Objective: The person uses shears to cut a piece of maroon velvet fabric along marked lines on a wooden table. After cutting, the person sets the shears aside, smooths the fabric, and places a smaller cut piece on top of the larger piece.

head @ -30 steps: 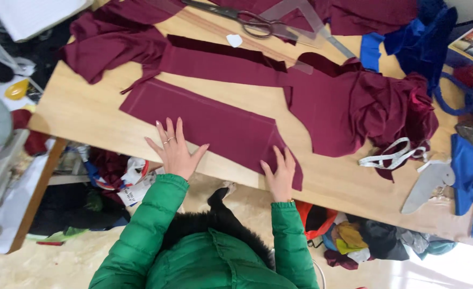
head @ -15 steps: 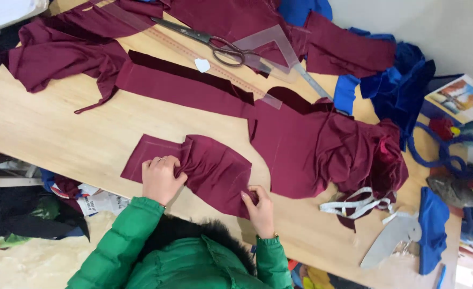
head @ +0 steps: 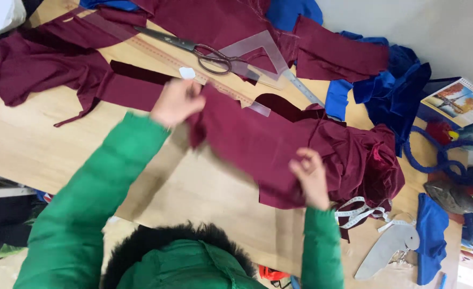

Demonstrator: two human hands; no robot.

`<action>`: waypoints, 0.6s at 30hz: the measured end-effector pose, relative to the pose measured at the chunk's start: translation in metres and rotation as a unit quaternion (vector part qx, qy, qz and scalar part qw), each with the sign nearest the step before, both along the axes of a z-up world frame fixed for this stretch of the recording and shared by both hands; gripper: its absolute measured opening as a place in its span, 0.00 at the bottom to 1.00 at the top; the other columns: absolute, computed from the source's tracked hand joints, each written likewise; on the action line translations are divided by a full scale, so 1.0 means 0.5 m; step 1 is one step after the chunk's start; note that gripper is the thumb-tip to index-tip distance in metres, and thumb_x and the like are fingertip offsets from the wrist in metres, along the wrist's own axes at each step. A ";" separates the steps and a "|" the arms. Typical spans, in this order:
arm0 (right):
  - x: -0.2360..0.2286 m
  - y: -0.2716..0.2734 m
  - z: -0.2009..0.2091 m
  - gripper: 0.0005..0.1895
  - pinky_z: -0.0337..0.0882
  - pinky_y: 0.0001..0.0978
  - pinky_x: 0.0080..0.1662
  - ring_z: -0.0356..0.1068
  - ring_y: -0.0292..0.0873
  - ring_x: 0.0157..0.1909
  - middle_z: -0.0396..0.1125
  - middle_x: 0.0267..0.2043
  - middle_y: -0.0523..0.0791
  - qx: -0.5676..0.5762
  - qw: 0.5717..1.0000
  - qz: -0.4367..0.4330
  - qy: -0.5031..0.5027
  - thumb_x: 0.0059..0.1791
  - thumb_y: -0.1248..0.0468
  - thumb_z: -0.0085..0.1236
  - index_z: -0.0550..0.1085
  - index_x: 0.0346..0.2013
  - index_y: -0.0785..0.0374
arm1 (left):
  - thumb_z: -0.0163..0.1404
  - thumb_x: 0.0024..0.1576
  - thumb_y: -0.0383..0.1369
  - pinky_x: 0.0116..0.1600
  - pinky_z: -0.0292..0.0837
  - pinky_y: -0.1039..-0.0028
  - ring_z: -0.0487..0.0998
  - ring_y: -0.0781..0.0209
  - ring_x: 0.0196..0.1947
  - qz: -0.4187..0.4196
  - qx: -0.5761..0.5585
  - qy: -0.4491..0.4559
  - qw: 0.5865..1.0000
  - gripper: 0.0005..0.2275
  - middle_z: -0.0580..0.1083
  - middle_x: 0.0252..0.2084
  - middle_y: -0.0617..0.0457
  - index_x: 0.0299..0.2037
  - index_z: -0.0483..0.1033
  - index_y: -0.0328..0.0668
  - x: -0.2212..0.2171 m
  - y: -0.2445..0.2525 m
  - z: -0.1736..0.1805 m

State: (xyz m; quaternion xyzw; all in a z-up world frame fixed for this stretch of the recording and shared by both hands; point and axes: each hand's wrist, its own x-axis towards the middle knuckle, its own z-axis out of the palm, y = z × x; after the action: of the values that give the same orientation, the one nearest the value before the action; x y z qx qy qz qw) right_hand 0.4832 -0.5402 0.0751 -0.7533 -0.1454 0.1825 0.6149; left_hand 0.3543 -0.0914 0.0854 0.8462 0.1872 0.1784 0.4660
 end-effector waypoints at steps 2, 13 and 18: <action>0.088 0.061 0.074 0.24 0.67 0.24 0.54 0.65 0.35 0.49 0.62 0.49 0.41 0.022 0.997 -0.018 -0.071 0.49 0.66 0.60 0.67 0.60 0.62 | 0.61 0.50 0.31 0.41 0.70 0.68 0.75 0.58 0.34 0.015 -0.030 -0.144 0.989 0.09 0.73 0.30 0.54 0.33 0.72 0.47 0.100 0.020 0.104; 0.406 0.009 -0.106 0.24 0.61 0.59 0.60 0.68 0.43 0.57 0.69 0.53 0.32 -0.507 0.782 0.090 -0.350 0.48 0.51 0.66 0.72 0.58 0.30 | 0.59 0.58 0.38 0.62 0.73 0.53 0.76 0.45 0.59 -0.054 0.108 -0.014 0.993 0.12 0.77 0.54 0.50 0.50 0.77 0.52 0.119 -0.076 -0.084; 0.384 -0.011 -0.115 0.14 0.54 0.46 0.60 0.58 0.40 0.53 0.60 0.42 0.32 -0.476 0.753 0.024 -0.455 0.46 0.49 0.69 0.77 0.45 0.33 | 0.60 0.57 0.32 0.52 0.72 0.61 0.78 0.54 0.54 0.103 0.329 -0.060 0.937 0.08 0.77 0.48 0.57 0.44 0.78 0.56 0.052 0.019 -0.210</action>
State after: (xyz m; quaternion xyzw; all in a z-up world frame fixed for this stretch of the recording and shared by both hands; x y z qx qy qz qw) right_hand 0.6751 -0.5459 0.0175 -0.9389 -0.3203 -0.1211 0.0341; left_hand 0.3804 -0.0819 -0.0197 0.9160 0.1758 0.3273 0.1515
